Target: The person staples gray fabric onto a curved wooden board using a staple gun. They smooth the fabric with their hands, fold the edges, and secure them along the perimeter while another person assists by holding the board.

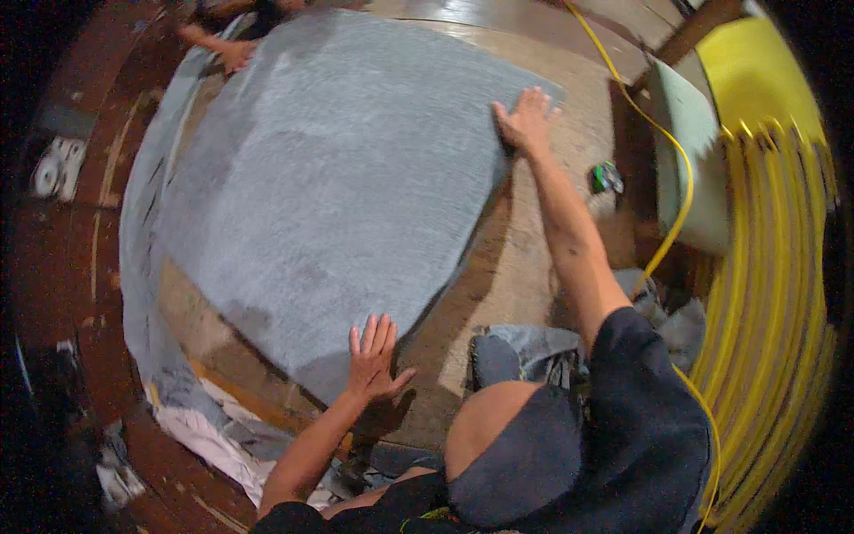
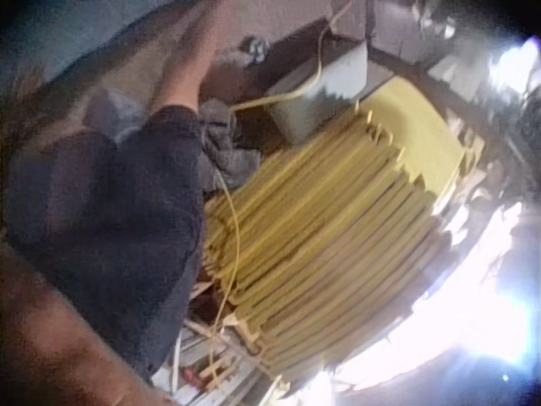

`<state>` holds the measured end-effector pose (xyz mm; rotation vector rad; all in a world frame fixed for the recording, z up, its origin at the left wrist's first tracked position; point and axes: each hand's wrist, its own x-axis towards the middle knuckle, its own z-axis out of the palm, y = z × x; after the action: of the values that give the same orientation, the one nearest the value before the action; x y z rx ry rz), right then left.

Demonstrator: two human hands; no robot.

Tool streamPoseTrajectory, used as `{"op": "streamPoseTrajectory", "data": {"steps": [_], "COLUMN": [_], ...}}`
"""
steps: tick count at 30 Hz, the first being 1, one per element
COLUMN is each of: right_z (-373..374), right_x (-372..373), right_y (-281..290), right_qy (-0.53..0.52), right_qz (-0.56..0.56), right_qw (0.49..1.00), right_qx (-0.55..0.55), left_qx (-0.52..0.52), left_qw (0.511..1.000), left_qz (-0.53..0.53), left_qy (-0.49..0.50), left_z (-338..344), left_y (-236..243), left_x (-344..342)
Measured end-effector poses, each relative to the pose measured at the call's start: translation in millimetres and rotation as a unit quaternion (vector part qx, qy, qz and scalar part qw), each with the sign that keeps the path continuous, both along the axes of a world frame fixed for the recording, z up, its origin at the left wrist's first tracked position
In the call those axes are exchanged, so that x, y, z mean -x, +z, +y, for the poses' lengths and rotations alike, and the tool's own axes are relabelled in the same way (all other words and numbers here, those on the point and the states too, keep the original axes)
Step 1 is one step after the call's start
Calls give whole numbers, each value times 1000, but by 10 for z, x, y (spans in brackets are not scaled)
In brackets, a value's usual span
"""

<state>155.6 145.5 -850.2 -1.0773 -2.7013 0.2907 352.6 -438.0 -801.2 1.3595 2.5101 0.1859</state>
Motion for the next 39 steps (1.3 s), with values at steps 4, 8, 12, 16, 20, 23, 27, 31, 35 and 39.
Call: {"op": "streamPoseTrajectory", "data": {"steps": [4,8,12,16,20,23,27,31,35,39], "right_z": [322,622,940,1056,1111,1068,959,575,-2,-364], "right_x": [178,361,498,506,311,105,-432,-1099,-1784,-1893], "right_y": [62,142,332,417,409,378,523,727,889,1066], "right_qy": [-10,10,26,43,27,27,-2,-28,-6,70], "right_qz": [-37,-53,-99,-105,-114,-87,-42,-59,-47,-81], "right_qw": [999,998,994,993,991,982,953,959,962,983], "right_qx": [-13,-17,42,33,63,168,299,276,268,146], "left_qx": [40,98,-3,-43,-228,-361,-300,-88,67,179], "left_qw": [982,866,701,654,497,378,437,481,470,434], "left_qz": [-113,-148,-226,-200,-287,-404,-428,-488,-549,-619], "left_qy": [144,467,676,728,786,751,732,723,688,630], "left_z": [-895,-1357,-1270,-1081,-1036,-1810,-2718,-2257,-2217,-2101], "left_y": [89,313,364,291,316,164,192,941,1150,1176], "left_x": [-346,-856,-931,-737,-385,-202,2,1,176,317]}}
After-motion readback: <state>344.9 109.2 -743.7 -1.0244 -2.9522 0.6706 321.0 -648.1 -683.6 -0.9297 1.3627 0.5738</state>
